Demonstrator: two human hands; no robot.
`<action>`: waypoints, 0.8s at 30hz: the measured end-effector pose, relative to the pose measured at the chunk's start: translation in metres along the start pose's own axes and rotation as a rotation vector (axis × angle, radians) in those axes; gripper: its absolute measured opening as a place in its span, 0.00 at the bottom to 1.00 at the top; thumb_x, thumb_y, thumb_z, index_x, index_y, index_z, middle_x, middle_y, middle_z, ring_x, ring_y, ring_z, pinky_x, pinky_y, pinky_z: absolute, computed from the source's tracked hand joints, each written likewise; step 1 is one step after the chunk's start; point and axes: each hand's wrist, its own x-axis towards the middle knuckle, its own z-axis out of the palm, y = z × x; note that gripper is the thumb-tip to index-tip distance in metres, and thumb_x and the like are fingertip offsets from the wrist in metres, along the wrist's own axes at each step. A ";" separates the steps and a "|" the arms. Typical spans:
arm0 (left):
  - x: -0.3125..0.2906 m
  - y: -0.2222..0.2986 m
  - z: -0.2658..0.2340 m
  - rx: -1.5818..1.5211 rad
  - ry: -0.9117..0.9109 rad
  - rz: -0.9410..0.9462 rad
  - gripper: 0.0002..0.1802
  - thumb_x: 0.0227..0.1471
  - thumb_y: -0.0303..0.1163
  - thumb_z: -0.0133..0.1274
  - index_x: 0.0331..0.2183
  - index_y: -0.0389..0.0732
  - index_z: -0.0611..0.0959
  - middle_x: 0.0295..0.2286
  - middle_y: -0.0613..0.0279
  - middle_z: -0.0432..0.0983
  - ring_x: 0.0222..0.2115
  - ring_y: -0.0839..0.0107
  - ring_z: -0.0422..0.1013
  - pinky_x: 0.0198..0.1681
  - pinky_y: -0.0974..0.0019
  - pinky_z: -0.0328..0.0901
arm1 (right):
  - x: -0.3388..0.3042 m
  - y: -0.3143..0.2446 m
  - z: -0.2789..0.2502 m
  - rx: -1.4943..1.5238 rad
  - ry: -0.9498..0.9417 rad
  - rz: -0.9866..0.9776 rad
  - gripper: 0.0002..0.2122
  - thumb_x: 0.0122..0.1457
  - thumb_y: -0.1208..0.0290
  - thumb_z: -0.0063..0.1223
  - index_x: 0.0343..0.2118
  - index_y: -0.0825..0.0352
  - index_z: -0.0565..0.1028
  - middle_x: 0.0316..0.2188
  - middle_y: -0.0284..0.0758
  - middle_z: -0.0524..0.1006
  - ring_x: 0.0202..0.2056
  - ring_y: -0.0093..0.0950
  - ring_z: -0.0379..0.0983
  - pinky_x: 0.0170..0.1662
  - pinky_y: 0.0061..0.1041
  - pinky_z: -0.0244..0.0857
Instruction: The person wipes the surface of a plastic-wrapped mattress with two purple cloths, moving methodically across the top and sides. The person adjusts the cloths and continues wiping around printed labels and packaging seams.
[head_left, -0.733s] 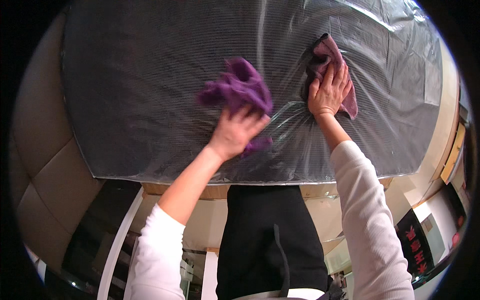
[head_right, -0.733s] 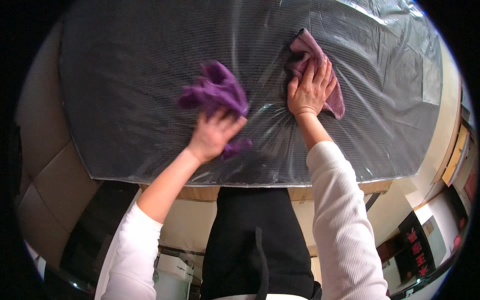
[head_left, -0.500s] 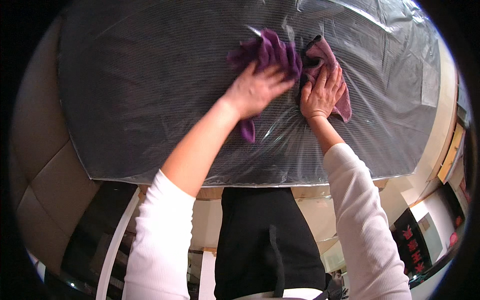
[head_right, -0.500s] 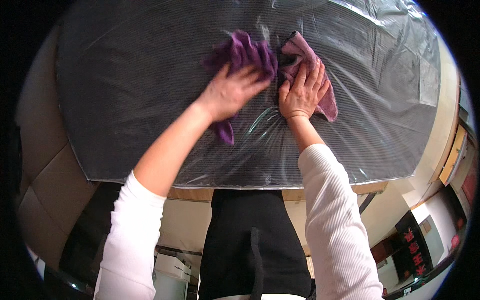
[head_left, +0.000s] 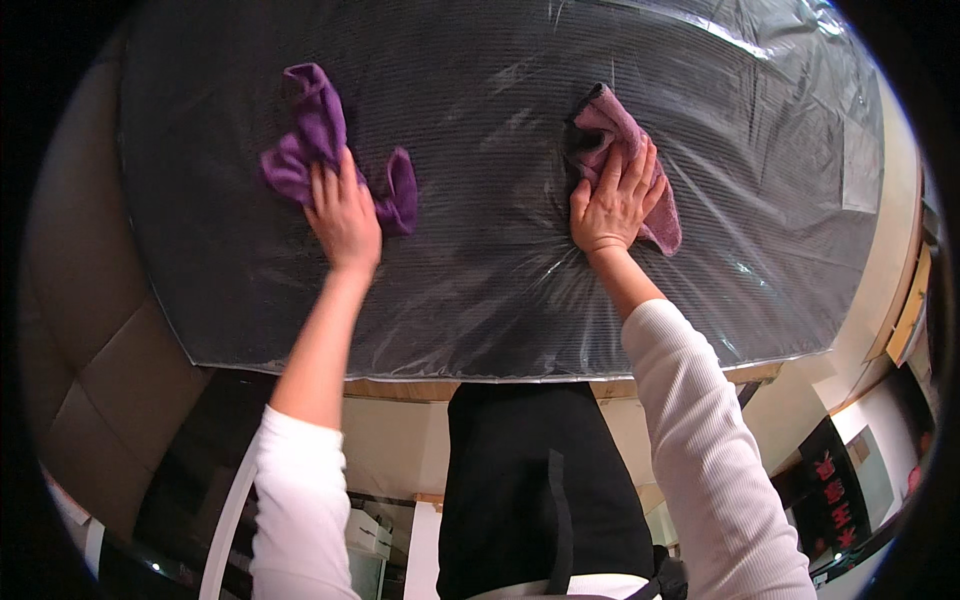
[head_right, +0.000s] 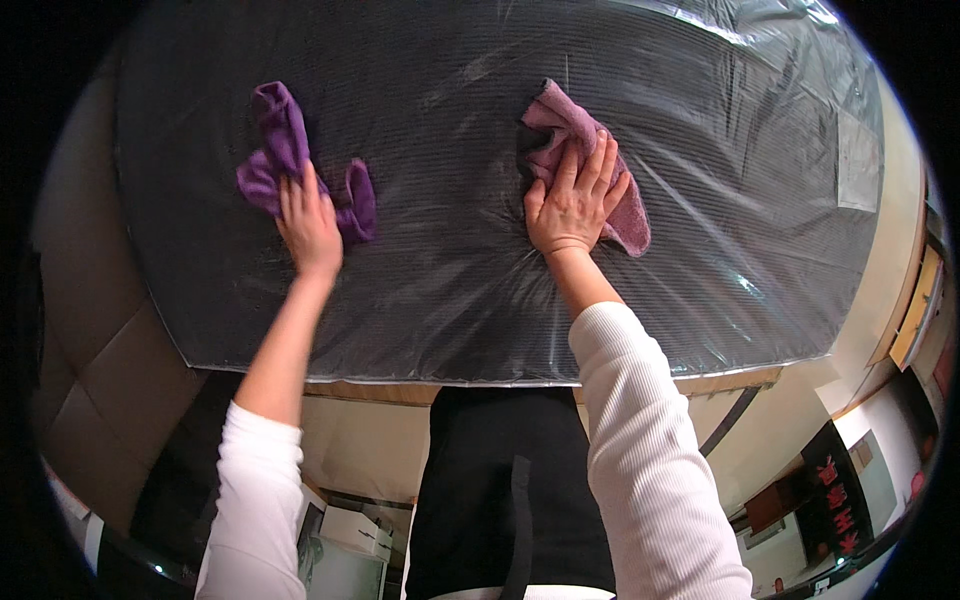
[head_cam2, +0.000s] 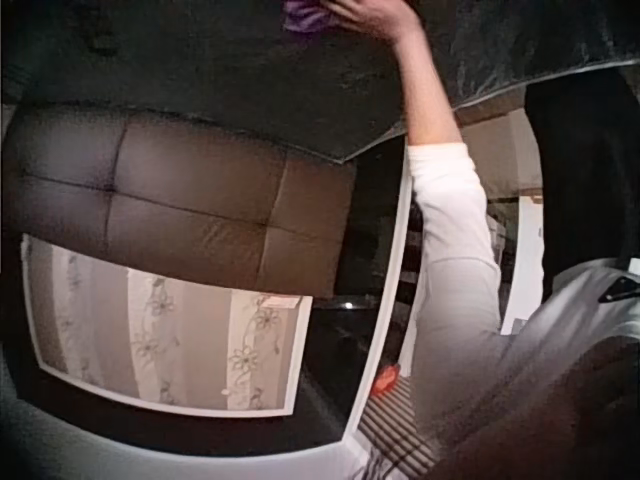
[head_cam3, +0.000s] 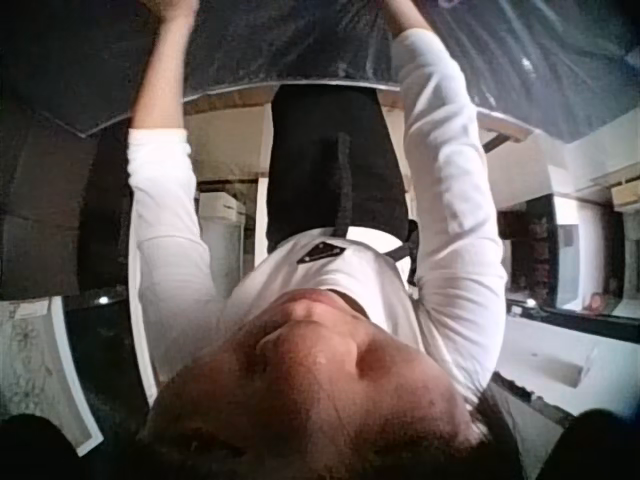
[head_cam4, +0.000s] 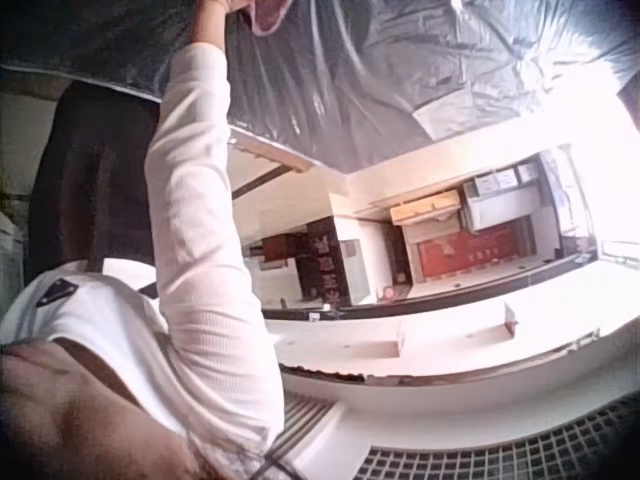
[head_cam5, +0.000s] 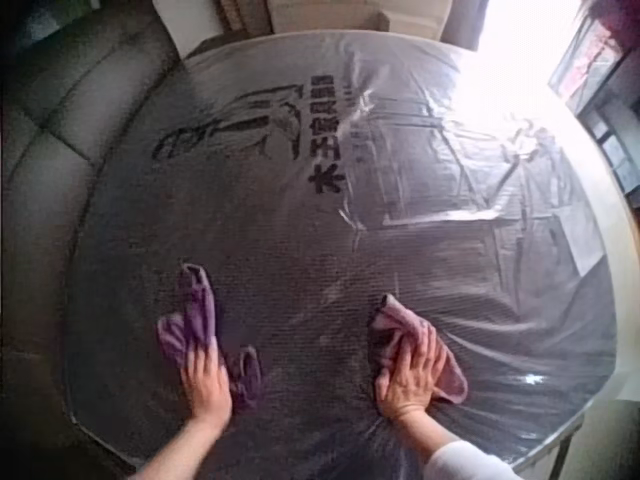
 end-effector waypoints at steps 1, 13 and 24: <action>-0.020 0.014 0.000 -0.017 -0.009 -0.010 0.32 0.58 0.34 0.47 0.63 0.46 0.63 0.59 0.50 0.62 0.62 0.49 0.55 0.58 0.36 0.52 | 0.000 0.000 0.000 -0.009 -0.010 0.005 0.34 0.53 0.54 0.47 0.62 0.67 0.60 0.69 0.47 0.44 0.70 0.45 0.34 0.68 0.55 0.26; -0.011 0.114 -0.001 -0.247 -0.280 0.696 0.27 0.53 0.35 0.50 0.57 0.52 0.74 0.56 0.59 0.68 0.60 0.61 0.59 0.59 0.42 0.54 | 0.001 -0.007 -0.001 -0.056 -0.016 0.011 0.34 0.53 0.55 0.47 0.62 0.66 0.61 0.69 0.45 0.45 0.71 0.42 0.34 0.68 0.53 0.27; -0.061 -0.022 -0.024 -0.120 -0.158 0.067 0.34 0.56 0.38 0.51 0.63 0.49 0.62 0.62 0.53 0.56 0.64 0.52 0.50 0.59 0.34 0.50 | 0.001 0.000 0.009 -0.075 0.131 -0.069 0.32 0.55 0.55 0.46 0.63 0.64 0.60 0.68 0.45 0.50 0.70 0.42 0.40 0.68 0.51 0.33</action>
